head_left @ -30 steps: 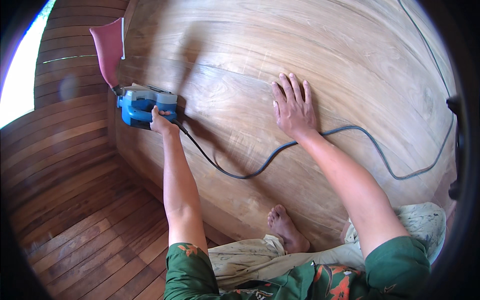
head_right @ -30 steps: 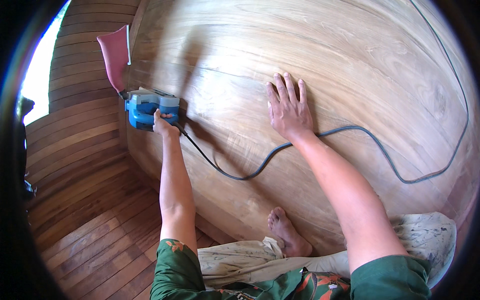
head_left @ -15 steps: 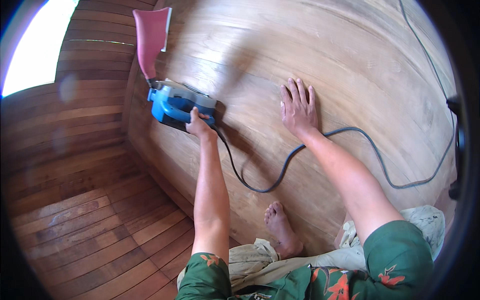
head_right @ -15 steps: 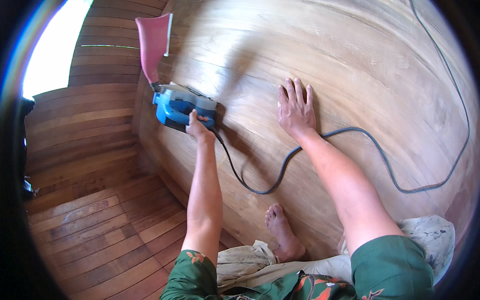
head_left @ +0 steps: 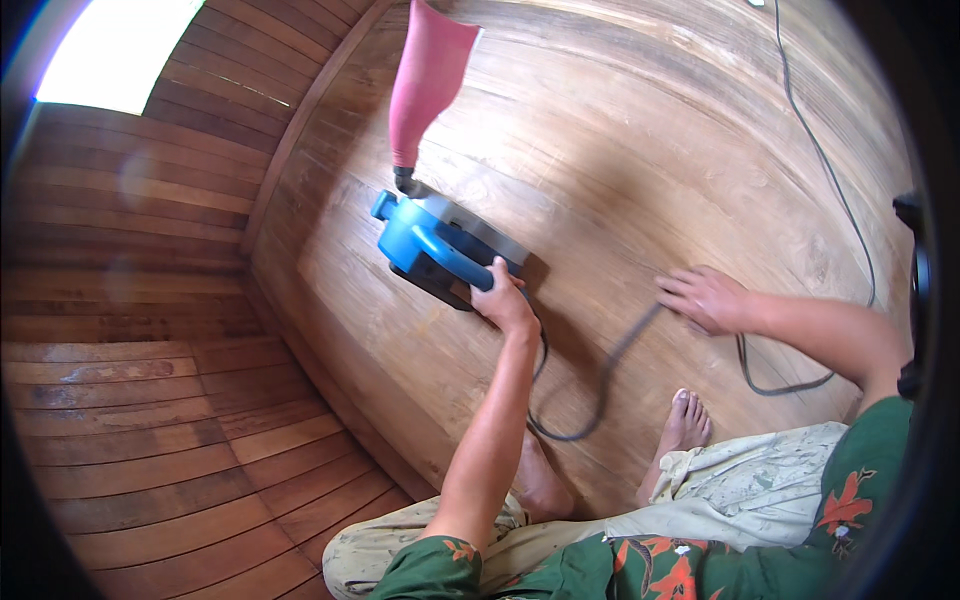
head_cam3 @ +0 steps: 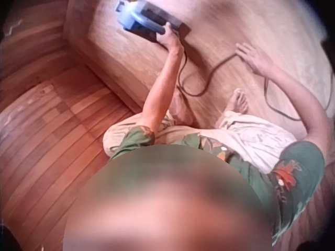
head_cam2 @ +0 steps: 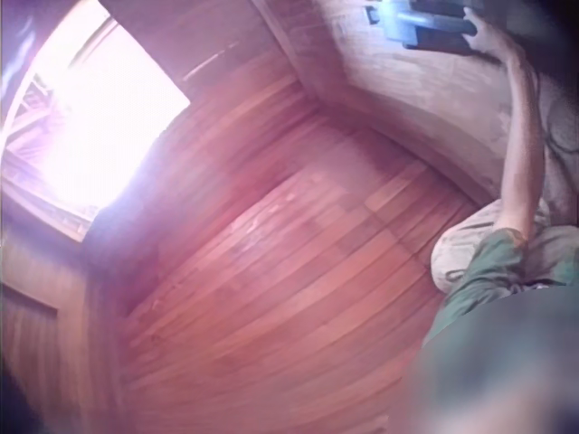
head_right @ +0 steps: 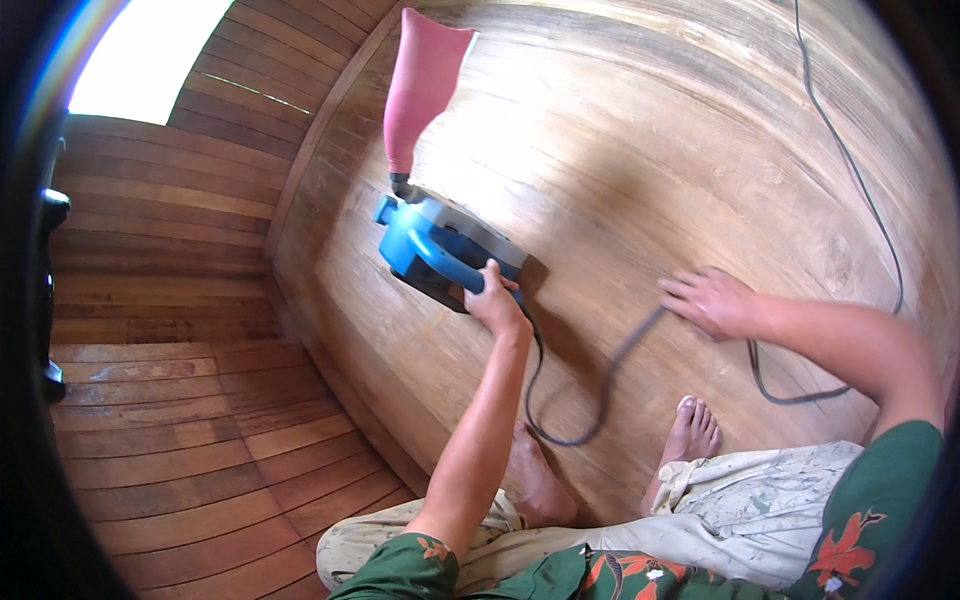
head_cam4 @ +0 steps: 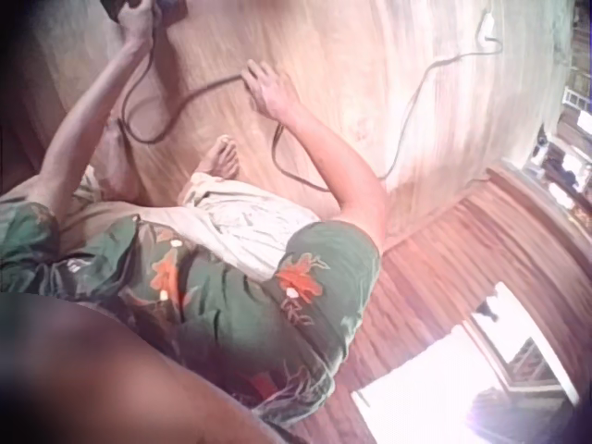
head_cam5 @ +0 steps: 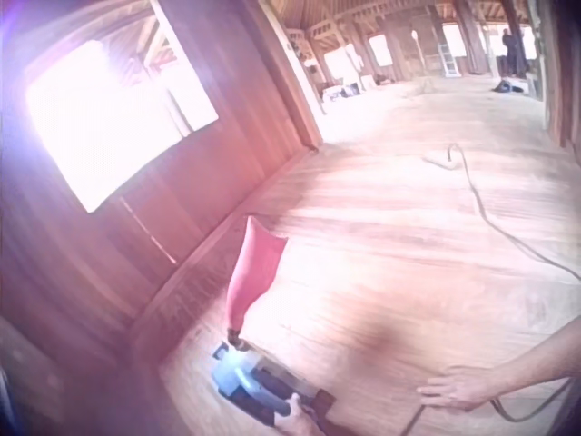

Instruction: The person uses a handheld electric sander to smooth a wooden floor. They move the sander back and forth across the floorboards, covering different sections of the room.

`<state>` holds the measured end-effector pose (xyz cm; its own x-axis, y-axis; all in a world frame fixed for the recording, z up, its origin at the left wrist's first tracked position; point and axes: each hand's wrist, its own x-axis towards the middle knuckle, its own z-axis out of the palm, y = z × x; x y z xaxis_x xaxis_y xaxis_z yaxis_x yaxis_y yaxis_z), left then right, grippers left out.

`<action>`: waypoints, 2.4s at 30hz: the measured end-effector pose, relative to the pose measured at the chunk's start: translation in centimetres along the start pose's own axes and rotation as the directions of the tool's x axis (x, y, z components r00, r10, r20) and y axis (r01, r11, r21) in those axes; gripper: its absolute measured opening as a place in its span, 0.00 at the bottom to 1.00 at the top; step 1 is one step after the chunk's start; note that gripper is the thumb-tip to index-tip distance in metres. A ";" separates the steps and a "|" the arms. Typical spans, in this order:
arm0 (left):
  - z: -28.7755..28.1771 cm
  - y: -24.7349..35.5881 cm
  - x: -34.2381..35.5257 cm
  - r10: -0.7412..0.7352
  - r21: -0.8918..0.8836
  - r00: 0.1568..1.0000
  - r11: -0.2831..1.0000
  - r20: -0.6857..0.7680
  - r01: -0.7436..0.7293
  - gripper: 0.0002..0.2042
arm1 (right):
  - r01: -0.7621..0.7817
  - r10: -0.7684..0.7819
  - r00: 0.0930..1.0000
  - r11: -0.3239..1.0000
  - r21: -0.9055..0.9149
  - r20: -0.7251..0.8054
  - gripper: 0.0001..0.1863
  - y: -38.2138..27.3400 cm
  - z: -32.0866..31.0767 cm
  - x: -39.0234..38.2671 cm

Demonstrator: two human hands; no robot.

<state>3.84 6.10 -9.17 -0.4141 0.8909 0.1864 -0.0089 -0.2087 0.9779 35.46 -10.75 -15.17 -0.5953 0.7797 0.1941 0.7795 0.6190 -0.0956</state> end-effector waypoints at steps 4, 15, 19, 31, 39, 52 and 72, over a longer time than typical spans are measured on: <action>0.9 1.3 -5.4 -0.081 -0.022 0.997 0.996 0.019 0.082 0.09 | -0.271 0.269 0.960 0.963 0.013 0.083 0.15 0.1 -0.6 -8.5; 3.4 3.6 -12.6 -0.176 -0.018 0.971 0.983 0.159 0.181 0.10 | -0.681 0.603 0.665 0.732 -0.025 -0.441 0.14 7.4 -0.1 -11.2; 3.0 3.0 -10.1 -0.158 0.056 0.984 0.987 0.080 0.154 0.11 | -0.806 0.724 0.493 0.588 0.059 -0.484 0.12 9.4 2.4 -10.6; 0.6 -3.5 10.0 0.173 -0.045 0.982 0.984 0.080 -0.170 0.06 | -0.958 0.735 0.010 0.200 0.203 -0.678 0.28 10.8 18.6 -18.6; -2.4 -5.4 15.4 0.156 -0.055 0.985 0.987 0.066 -0.153 0.09 | -0.938 0.714 0.202 0.338 0.077 -0.670 0.24 3.9 25.8 -26.4; -3.5 -6.1 14.9 -0.003 -0.073 1.000 0.997 0.027 0.005 0.08 | -0.911 0.756 0.234 0.391 0.135 -0.611 0.22 4.6 21.2 -23.3; -9.0 -9.4 -13.5 -0.144 0.009 0.980 0.989 0.136 0.144 0.09 | -0.933 0.836 0.141 0.292 0.212 -0.529 0.22 5.6 20.9 -19.5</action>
<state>1.34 -7.55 -21.72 -0.2810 0.9582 0.0545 -0.0602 -0.0742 0.9954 47.39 -20.49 -39.91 0.6709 0.5781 0.4645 0.7415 -0.5262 -0.4162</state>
